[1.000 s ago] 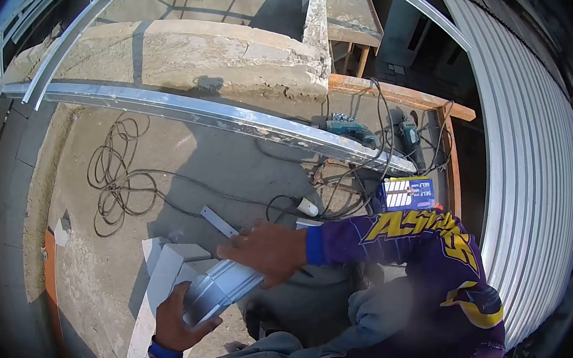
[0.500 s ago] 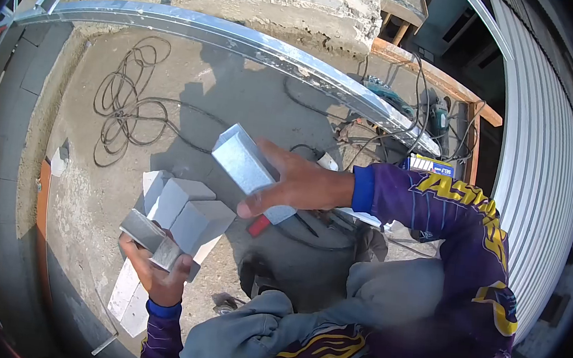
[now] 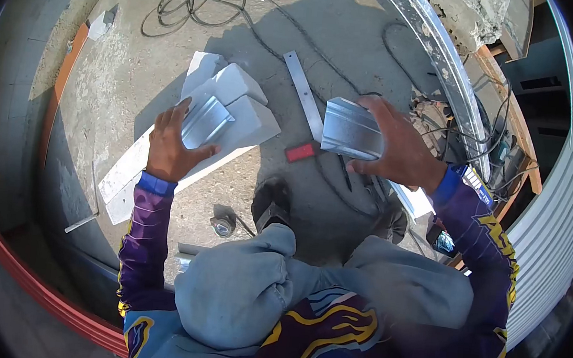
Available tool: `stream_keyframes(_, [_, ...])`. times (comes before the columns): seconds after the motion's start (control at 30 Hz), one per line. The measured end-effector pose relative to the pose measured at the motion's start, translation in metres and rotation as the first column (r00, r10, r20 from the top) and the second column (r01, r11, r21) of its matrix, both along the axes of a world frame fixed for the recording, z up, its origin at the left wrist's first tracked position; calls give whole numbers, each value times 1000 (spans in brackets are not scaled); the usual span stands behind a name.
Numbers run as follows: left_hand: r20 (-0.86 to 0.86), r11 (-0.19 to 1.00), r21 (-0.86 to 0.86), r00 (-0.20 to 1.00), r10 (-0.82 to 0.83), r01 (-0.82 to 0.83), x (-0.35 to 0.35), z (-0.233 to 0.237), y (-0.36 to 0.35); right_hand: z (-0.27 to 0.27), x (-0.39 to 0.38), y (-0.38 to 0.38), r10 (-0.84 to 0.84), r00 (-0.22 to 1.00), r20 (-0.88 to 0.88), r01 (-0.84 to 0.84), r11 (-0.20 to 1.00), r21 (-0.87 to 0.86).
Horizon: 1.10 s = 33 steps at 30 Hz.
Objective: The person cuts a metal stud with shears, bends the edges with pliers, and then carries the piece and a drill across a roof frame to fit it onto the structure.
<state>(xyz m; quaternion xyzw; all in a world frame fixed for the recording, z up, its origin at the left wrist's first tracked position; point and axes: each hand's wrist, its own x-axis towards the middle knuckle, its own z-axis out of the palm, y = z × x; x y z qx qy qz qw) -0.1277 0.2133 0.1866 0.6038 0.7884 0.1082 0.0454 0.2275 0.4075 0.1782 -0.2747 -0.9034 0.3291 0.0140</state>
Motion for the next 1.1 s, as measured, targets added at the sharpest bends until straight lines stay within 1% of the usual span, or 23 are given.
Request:
stream_keyframes(0.07, [-93, 999, 44, 996, 0, 4, 16, 11, 0, 1, -3, -3, -2, 997, -71, 5, 999, 39])
stream_keyframes(0.1, [76, 983, 184, 997, -33, 19, 29, 19, 2, 5, -7, -4, 7, 997, -70, -5, 1000, 28])
stream_keyframes(0.13, [238, 945, 326, 967, -88, 6, 42, 21, 5, 11, -12, -5, -51, 991, -125, 33, 989, -145])
stream_keyframes(0.17, [641, 932, 357, 742, -198, -60, 57, 10, 7, 15, -17, -7, -120, 979, -162, 65, 947, -314])
stream_keyframes(0.2, [928, 975, 177, 354, -119, -135, 78, 12, 12, 17, -26, -11, -120, 982, -148, 67, 945, -320])
stream_keyframes(0.27, [985, 967, 169, 11, -170, -189, 119, -1, 34, 16, -46, -22, -184, 947, -262, 118, 961, -250])
stream_keyframes(0.33, [998, 999, 8, -66, -10, -33, 121, -10, 55, 22, -67, -23, -203, 945, -255, 121, 945, -305])
stream_keyframes(0.37, [989, 985, -72, -140, 50, -155, 129, -4, 68, 27, -66, -18, -224, 948, -224, 149, 940, -306])
stream_keyframes(0.4, [985, 987, -78, -163, 55, -142, 129, -4, 80, 32, -65, -13, -130, 956, -264, 79, 978, -195])
stream_keyframes(0.43, [950, 980, -20, -310, -42, -196, 121, -5, 88, 32, -64, -10, -27, 954, -299, 2, 997, -83])
stream_keyframes(0.47, [888, 967, 28, -438, -141, -255, 115, -7, 92, 28, -56, -5, -38, 956, -289, 13, 996, -89])
stream_keyframes(0.53, [860, 945, 101, -450, -239, -310, 114, -2, 84, 19, -29, 10, -132, 926, -353, 92, 987, -129])
stream_keyframes(0.57, [918, 970, 171, -329, -221, -174, 103, -6, 77, 9, -12, 14, -204, 949, -240, 145, 959, -244])
stream_keyframes(0.63, [852, 973, 201, -471, -230, -111, 99, -12, 69, -36, 24, 11, -234, 953, 194, 275, 935, -224])
stream_keyframes(0.7, [804, 967, 248, -542, -243, -64, 101, -23, 59, -92, 66, -23, -118, 918, 379, 110, 993, 42])
stream_keyframes(0.73, [804, 980, 177, -562, -195, -88, 105, -27, 55, -94, 71, -43, -95, 829, 551, 37, 993, 116])
stream_keyframes(0.8, [786, 991, 110, -604, -134, -77, 118, -34, 47, -120, 86, -73, -180, 841, 511, 92, 977, 192])
stream_keyframes(0.87, [824, 989, -110, -566, 36, -97, 124, -37, 40, -135, 90, -84, -248, 897, 366, 138, 943, 301])
stream_keyframes(0.9, [819, 993, -97, -572, 41, -67, 125, -41, 39, -134, 89, -82, -279, 885, 371, 163, 935, 315])
stream_keyframes(0.97, [848, 979, -185, -517, 116, -83, 127, -49, 35, -130, 90, -81, -223, 928, 299, 228, 974, 20])
stream_keyframes(1.0, [846, 982, -178, -518, 123, -58, 126, -51, 33, -126, 92, -79, -249, 921, 301, 252, 967, 29])
stream_keyframes(1.07, [875, 991, -132, -469, 117, 1, 125, -53, 35, -113, 93, -67, -200, 962, 183, 252, 911, -328])
stream_keyframes(1.1, [874, 993, -121, -476, 99, -15, 128, -53, 37, -101, 88, -63, -159, 948, 276, 262, 881, -393])
